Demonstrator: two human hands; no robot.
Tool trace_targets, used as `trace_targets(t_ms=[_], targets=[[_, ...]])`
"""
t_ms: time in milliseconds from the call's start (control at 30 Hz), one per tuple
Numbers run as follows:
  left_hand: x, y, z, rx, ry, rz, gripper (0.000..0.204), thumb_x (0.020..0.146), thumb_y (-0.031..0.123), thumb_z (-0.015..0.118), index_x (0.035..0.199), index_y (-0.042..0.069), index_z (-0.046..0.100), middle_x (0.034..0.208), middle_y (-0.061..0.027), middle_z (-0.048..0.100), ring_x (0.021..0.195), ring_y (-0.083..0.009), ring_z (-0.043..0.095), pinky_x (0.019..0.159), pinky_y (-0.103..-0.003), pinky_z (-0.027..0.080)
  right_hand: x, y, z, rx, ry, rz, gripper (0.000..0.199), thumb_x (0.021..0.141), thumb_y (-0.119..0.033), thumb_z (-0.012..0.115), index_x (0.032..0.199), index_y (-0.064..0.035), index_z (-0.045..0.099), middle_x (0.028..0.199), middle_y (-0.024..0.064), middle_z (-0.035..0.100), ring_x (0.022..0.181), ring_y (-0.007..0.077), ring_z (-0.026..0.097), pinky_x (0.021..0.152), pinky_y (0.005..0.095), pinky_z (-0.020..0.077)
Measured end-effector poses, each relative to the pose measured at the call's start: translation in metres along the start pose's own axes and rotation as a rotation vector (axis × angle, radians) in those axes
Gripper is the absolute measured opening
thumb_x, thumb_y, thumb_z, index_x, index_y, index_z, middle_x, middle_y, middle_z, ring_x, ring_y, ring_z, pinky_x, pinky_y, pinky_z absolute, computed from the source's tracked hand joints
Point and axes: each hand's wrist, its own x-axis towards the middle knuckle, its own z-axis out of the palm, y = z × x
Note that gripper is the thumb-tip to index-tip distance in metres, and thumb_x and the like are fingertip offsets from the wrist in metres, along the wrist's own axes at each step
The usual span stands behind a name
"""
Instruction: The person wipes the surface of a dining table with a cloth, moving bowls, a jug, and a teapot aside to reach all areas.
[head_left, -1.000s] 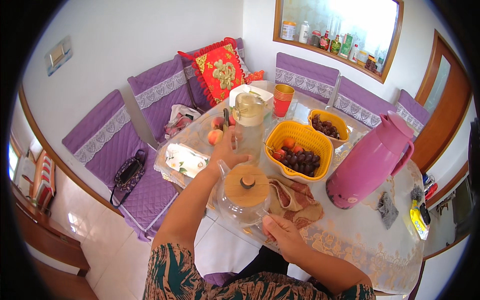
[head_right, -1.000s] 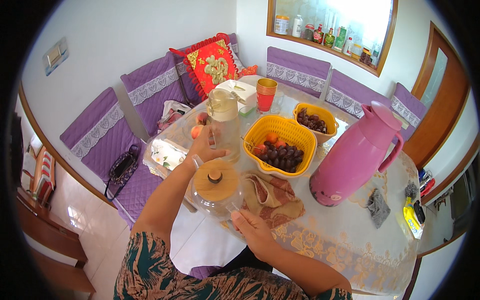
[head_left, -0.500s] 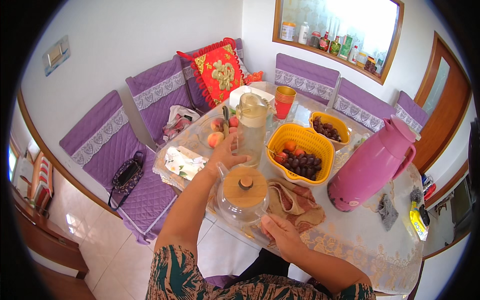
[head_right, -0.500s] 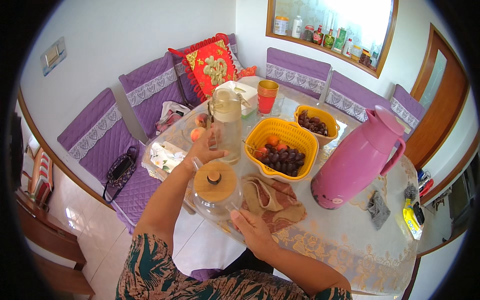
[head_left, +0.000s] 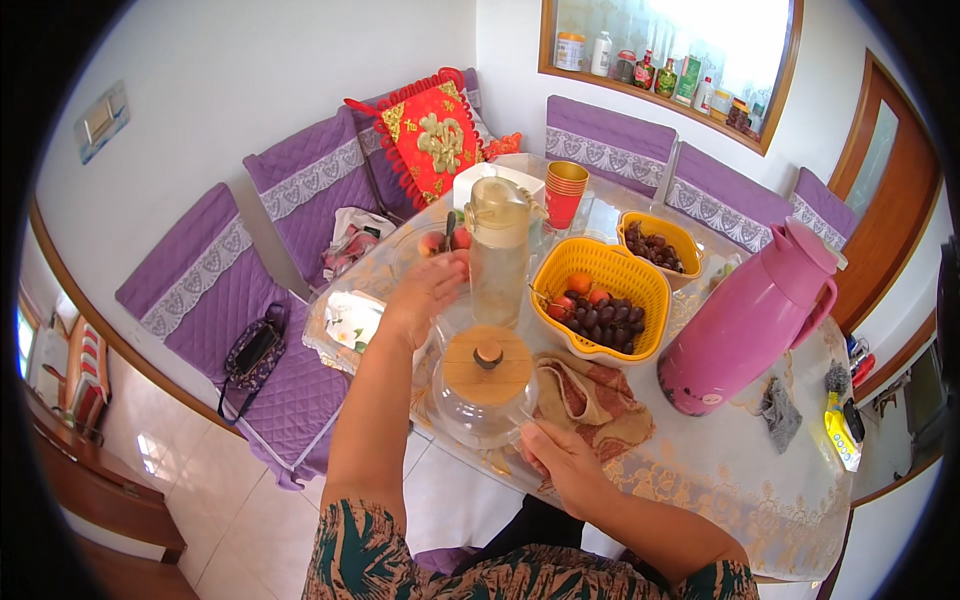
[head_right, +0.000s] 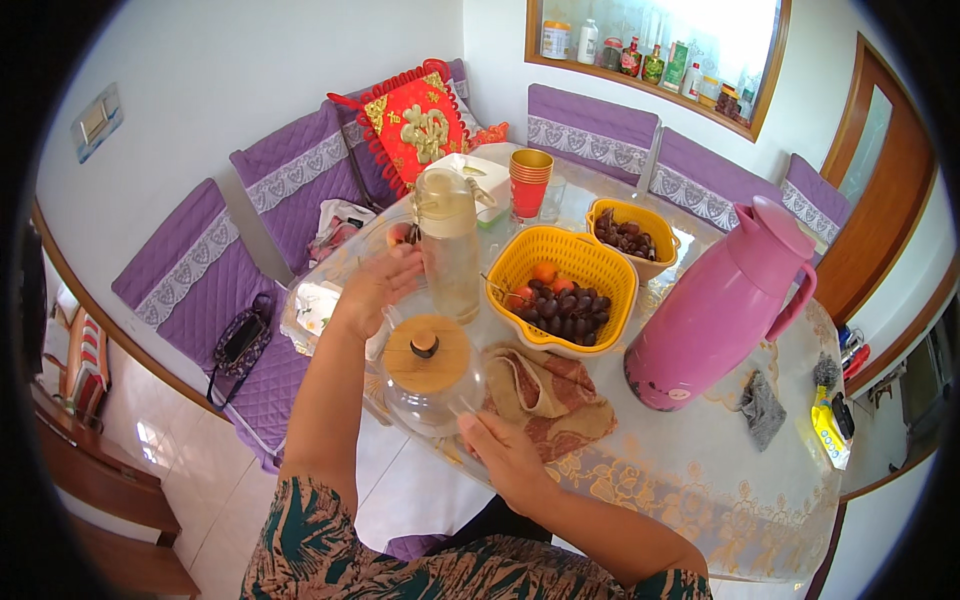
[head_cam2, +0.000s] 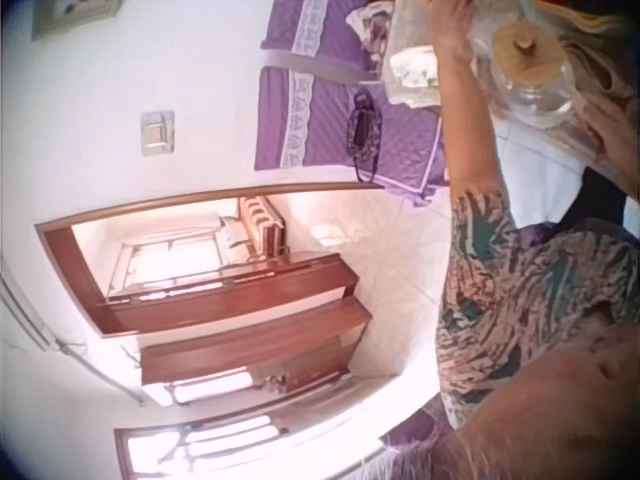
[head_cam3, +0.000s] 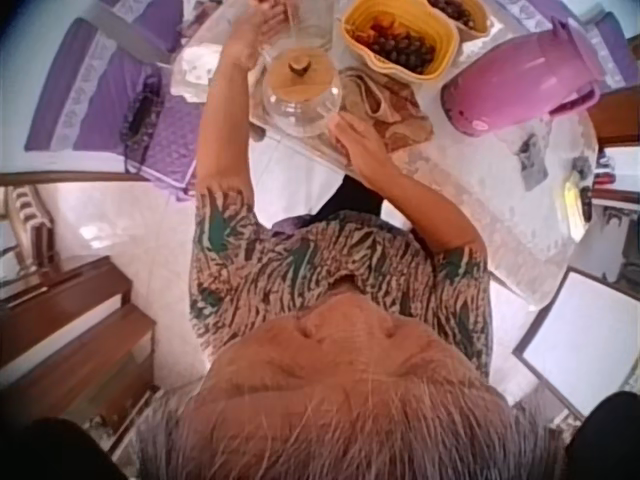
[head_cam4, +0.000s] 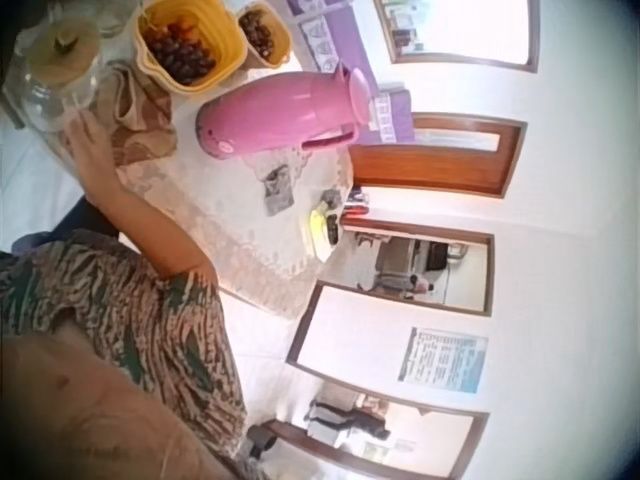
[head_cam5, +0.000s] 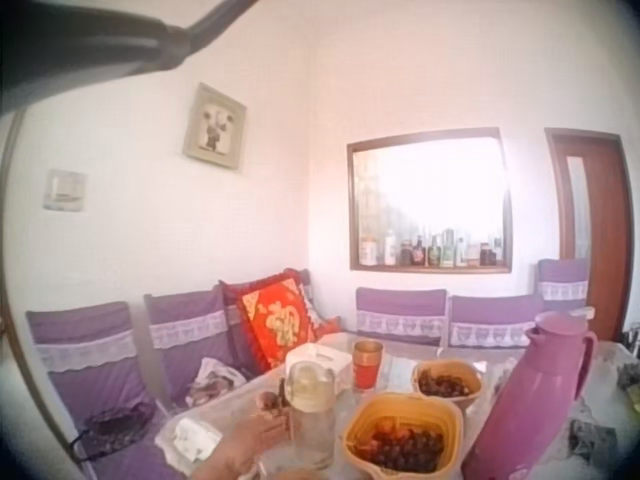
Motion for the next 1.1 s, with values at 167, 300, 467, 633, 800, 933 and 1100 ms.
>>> trace_targets(t_ms=[167,300,467,633,800,933,1100], targets=[[-0.068,-0.006,0.02,0.043,0.371,0.675,0.049,0.099,0.027,0.05,0.137,-0.002,0.042,0.132,-0.0155,0.054,0.124,-0.0233,0.05,0.105,-0.035,0.037,0.018,-0.002,0.005,-0.016,-0.012,-0.021,0.033,0.104,-0.029,0.04,0.077,-0.0101,0.045,0.072,-0.0049,0.037,0.066,0.0057,0.032,0.059,0.0215,0.0278],[-0.115,-0.067,0.03,0.162,0.456,0.819,0.056,0.099,0.019,0.048,0.146,-0.002,0.025,0.145,-0.0202,0.037,0.135,-0.0288,0.037,0.112,-0.04,0.025,0.037,0.008,0.003,-0.039,0.002,-0.082,0.035,0.103,-0.031,0.042,0.077,-0.0084,0.046,0.072,-0.0036,0.039,0.067,0.0068,0.034,0.06,0.0228,0.0301],[-0.137,-0.118,0.024,0.549,0.386,0.616,0.1,0.074,0.015,0.075,0.149,-0.003,0.011,0.151,-0.0234,0.022,0.139,-0.034,0.029,0.113,-0.043,0.024,0.052,0.009,0.009,0.036,-0.023,-0.056,0.033,0.103,-0.031,0.043,0.078,-0.0106,0.047,0.072,-0.0054,0.039,0.063,0.0045,0.033,0.056,0.0202,0.0289],[-0.126,-0.11,0.03,0.776,0.422,0.555,0.11,0.065,0.011,0.081,0.147,-0.006,0.01,0.148,-0.0264,0.025,0.137,-0.0398,0.03,0.111,-0.043,0.028,0.066,0.012,0.005,-0.051,0.004,-0.091,0.041,0.101,-0.037,0.043,0.076,-0.005,0.049,0.072,0.0009,0.044,0.07,0.011,0.041,0.065,0.0275,0.0361],[-0.113,-0.109,0.024,0.746,0.421,0.555,0.109,0.065,0.009,0.081,0.147,-0.006,0.012,0.146,-0.0259,0.028,0.135,-0.04,0.032,0.111,-0.042,0.03,0.07,0.003,0.003,-0.09,-0.029,-0.077,0.033,0.1,-0.034,0.047,0.087,-0.0052,0.055,0.079,-0.0006,0.051,0.07,0.0068,0.046,0.062,0.0209,0.0371],[-0.11,-0.108,0.024,0.746,0.417,0.554,0.108,0.065,0.008,0.081,0.148,-0.004,0.013,0.146,-0.025,0.029,0.135,-0.039,0.032,0.11,-0.042,0.031,0.052,0.006,-0.008,-0.508,0.193,-0.386,0.031,0.094,-0.029,0.057,0.106,-0.0009,0.056,0.099,0.01,0.057,0.087,0.0203,0.057,0.076,0.0299,0.043],[-0.114,-0.112,0.024,0.68,0.446,0.599,0.104,0.067,0.005,0.079,0.148,-0.003,0.015,0.144,-0.0227,0.032,0.133,-0.0345,0.035,0.11,-0.042,0.032,0.004,0.004,-0.048,-1.24,0.318,-0.625,0.062,0.08,-0.036,0.066,0.13,-0.0026,0.048,0.136,0.0178,0.045,0.124,0.0402,0.04,0.101,0.0508,0.0286]])
